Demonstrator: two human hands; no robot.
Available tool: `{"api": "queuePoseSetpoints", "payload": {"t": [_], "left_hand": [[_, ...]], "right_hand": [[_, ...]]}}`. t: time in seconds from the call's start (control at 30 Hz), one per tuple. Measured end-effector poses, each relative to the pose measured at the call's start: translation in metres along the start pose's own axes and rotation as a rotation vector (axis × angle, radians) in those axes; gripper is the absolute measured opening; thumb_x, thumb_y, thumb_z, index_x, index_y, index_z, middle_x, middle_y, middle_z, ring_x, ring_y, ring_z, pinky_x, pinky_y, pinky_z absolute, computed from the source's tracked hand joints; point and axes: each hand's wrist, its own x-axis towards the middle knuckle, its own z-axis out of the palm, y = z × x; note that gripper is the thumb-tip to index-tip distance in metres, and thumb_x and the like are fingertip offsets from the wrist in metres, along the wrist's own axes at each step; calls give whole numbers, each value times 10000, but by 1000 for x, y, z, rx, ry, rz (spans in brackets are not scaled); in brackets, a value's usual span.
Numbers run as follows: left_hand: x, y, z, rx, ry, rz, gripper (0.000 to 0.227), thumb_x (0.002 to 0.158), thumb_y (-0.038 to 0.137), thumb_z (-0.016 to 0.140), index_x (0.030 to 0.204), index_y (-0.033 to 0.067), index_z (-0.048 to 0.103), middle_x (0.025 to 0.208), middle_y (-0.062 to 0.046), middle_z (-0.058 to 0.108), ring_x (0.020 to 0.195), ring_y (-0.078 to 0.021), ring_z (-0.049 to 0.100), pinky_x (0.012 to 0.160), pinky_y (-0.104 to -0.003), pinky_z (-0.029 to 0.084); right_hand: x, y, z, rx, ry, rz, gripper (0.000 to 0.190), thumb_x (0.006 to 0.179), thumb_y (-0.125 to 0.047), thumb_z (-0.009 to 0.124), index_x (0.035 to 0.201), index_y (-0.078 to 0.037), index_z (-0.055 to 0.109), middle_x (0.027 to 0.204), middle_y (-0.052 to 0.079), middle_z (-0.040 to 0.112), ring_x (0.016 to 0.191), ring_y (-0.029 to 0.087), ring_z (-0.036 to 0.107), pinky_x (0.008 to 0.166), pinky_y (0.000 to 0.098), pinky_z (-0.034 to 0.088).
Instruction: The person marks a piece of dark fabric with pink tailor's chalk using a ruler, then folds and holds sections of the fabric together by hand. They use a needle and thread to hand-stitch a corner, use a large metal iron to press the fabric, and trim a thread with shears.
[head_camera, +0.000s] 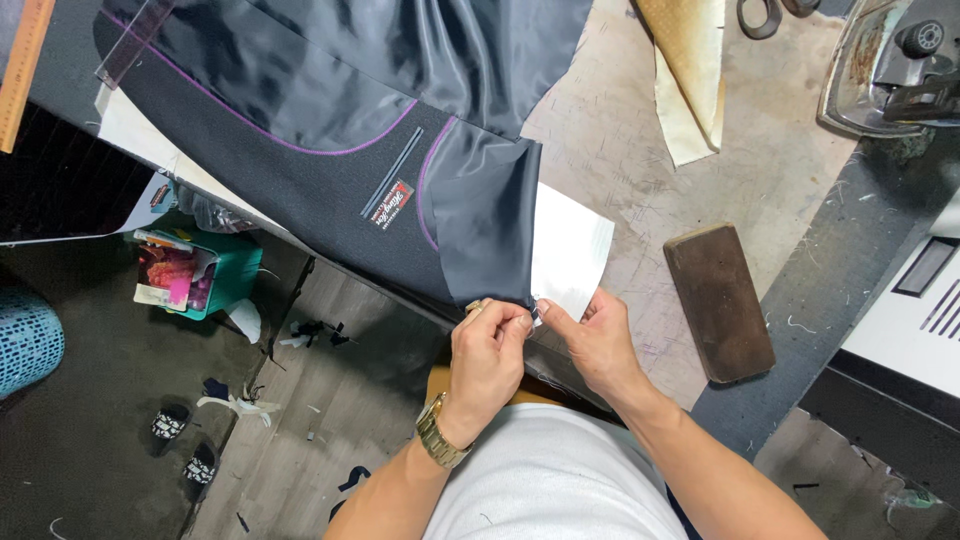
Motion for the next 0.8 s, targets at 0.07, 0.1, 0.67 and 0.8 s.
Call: {"api": "queuePoseSetpoints", "payload": {"t": [0.07,0.1,0.67,0.8], "left_hand": [[-1,2,-3,4,16,1,121,931,83,669,826,110,724,669,-73,619,636,-280,618,628,-360,513],[-1,3,-6,81,-19,12,97,934,98,673,851,107,722,667,-83,610,646,-294,625,624,-378,513],[15,37,-16,461,-126,180,101,1013,237,590,994,200,682,798,-96,643,633,-398,696,573,-493,549],[29,33,-6,-67,-32,24,188,1029,209,579,864,146,645,701,-58,601,606,-279,633,531,-372,517]], "right_hand": [[-1,-5,3,-16,3,-6,260,798,-20,881,988,48,717,790,90,750,749,100,674,739,285,604],[-2,-9,5,-10,4,-7,279,786,-28,890,985,49,710,790,89,747,745,100,670,739,282,603],[-9,-18,1,-100,-46,-39,274,812,-42,883,1014,42,718,825,61,748,800,85,646,771,276,594],[-9,-6,-4,-126,-44,-19,249,801,-53,897,978,23,738,805,82,753,761,103,652,702,287,601]]}}
